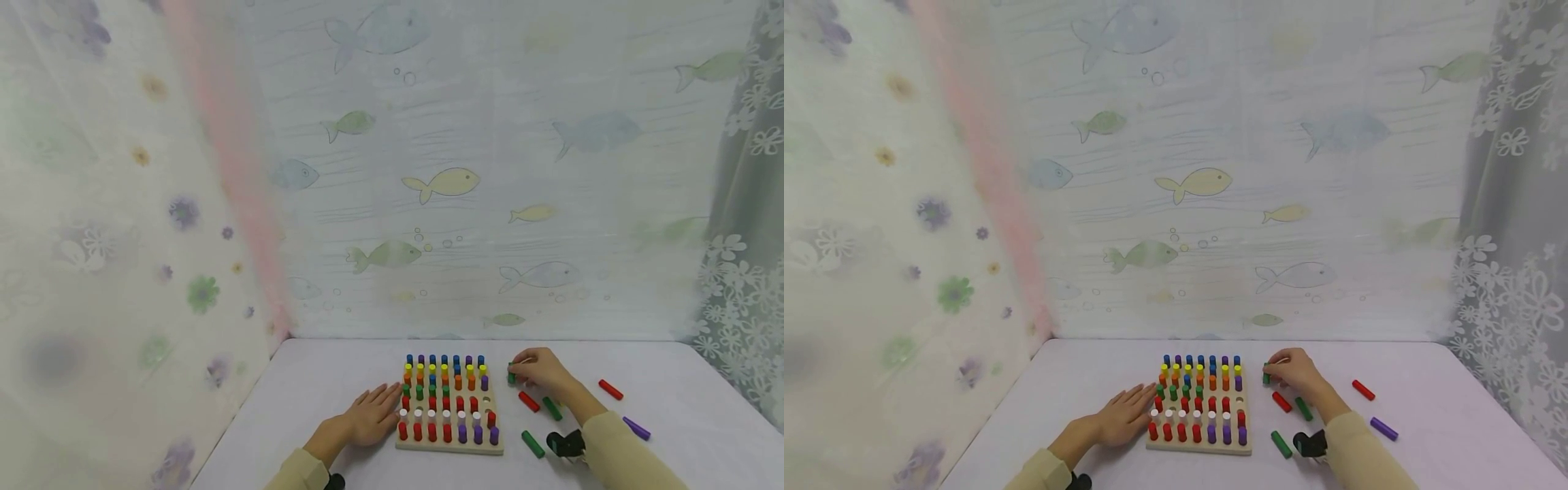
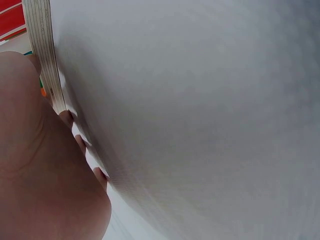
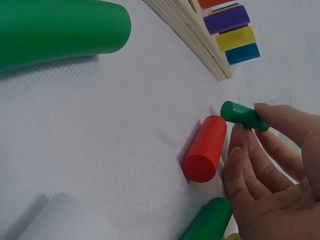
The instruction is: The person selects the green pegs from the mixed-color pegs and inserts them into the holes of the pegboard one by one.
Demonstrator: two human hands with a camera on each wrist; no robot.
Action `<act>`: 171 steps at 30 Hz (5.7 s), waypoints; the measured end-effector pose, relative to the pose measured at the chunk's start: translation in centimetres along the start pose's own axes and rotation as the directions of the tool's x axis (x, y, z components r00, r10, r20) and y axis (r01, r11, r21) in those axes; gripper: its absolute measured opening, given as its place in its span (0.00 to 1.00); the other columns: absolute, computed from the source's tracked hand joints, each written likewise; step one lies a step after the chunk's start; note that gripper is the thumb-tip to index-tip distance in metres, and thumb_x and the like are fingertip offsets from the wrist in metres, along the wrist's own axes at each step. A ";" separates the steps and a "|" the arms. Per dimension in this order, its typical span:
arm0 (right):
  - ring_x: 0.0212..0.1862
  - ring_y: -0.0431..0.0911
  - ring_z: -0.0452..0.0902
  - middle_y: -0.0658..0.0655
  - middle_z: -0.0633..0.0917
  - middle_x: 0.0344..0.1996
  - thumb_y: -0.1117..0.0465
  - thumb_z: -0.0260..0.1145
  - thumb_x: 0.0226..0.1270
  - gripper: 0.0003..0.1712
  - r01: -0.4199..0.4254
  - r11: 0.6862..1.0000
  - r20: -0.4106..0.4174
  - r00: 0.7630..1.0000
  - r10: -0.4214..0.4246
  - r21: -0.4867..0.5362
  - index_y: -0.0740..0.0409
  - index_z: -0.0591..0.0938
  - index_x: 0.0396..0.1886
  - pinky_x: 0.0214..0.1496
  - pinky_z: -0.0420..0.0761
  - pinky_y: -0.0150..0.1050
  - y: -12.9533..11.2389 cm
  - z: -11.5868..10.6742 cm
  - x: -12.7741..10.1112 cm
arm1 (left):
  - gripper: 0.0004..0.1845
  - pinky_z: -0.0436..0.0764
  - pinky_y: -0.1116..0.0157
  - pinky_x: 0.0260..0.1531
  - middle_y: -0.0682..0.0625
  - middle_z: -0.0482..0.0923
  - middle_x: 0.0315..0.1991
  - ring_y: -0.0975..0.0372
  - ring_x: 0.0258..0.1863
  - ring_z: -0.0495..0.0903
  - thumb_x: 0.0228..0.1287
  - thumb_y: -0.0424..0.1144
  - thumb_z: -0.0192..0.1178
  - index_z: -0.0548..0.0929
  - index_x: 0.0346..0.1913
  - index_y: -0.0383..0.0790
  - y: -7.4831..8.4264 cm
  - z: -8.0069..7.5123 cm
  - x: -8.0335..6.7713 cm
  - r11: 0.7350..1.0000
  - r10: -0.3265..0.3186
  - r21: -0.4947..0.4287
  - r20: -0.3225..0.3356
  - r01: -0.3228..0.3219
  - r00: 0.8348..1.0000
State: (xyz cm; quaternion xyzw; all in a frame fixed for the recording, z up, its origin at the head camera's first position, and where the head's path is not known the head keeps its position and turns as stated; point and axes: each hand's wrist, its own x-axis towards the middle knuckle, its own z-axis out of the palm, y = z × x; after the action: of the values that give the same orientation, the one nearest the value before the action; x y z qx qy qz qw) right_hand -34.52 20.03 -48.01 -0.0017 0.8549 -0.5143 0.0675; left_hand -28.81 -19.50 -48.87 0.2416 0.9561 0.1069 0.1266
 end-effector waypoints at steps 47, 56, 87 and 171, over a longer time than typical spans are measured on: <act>0.43 0.52 0.84 0.57 0.88 0.40 0.58 0.71 0.70 0.17 0.205 0.975 0.105 0.971 -0.213 0.085 0.67 0.81 0.49 0.45 0.86 0.44 -3.2 0.6 -4.4 | 0.36 0.49 0.41 0.77 0.52 0.51 0.83 0.51 0.81 0.49 0.81 0.62 0.36 0.53 0.83 0.47 -0.9 0.9 0.5 1.000 0.004 -0.029 -0.013 -0.005 1.000; 0.43 0.55 0.83 0.57 0.88 0.40 0.59 0.72 0.69 0.16 0.260 0.961 0.086 0.959 -0.268 0.096 0.66 0.82 0.47 0.43 0.86 0.45 -3.8 1.5 -5.1 | 0.36 0.48 0.41 0.77 0.53 0.50 0.83 0.51 0.82 0.48 0.81 0.62 0.35 0.52 0.83 0.49 -0.8 0.7 0.4 1.000 0.007 -0.028 -0.002 -0.007 1.000; 0.40 0.45 0.84 0.52 0.88 0.37 0.59 0.74 0.67 0.10 0.350 0.937 0.042 0.936 -0.350 -0.013 0.61 0.85 0.41 0.43 0.83 0.36 -4.1 5.5 -4.4 | 0.34 0.51 0.43 0.77 0.51 0.52 0.82 0.51 0.81 0.51 0.82 0.57 0.40 0.54 0.82 0.46 0.4 -0.3 -0.3 1.000 -0.020 0.001 0.018 0.020 1.000; 0.37 0.42 0.80 0.49 0.86 0.34 0.61 0.68 0.72 0.06 0.491 0.849 0.182 0.869 -0.461 -0.195 0.59 0.86 0.41 0.35 0.80 0.31 -4.4 5.6 -5.7 | 0.34 0.51 0.41 0.77 0.51 0.52 0.82 0.50 0.81 0.51 0.82 0.57 0.41 0.55 0.82 0.46 0.2 -0.2 -0.1 1.000 -0.014 -0.010 0.014 0.014 1.000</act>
State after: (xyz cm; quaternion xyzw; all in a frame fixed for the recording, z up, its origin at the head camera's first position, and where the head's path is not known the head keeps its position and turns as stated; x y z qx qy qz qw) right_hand -28.52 13.39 -46.05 -0.2549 0.8763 -0.4088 -0.0079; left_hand -28.68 -19.47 -48.60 0.2350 0.9563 0.1092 0.1354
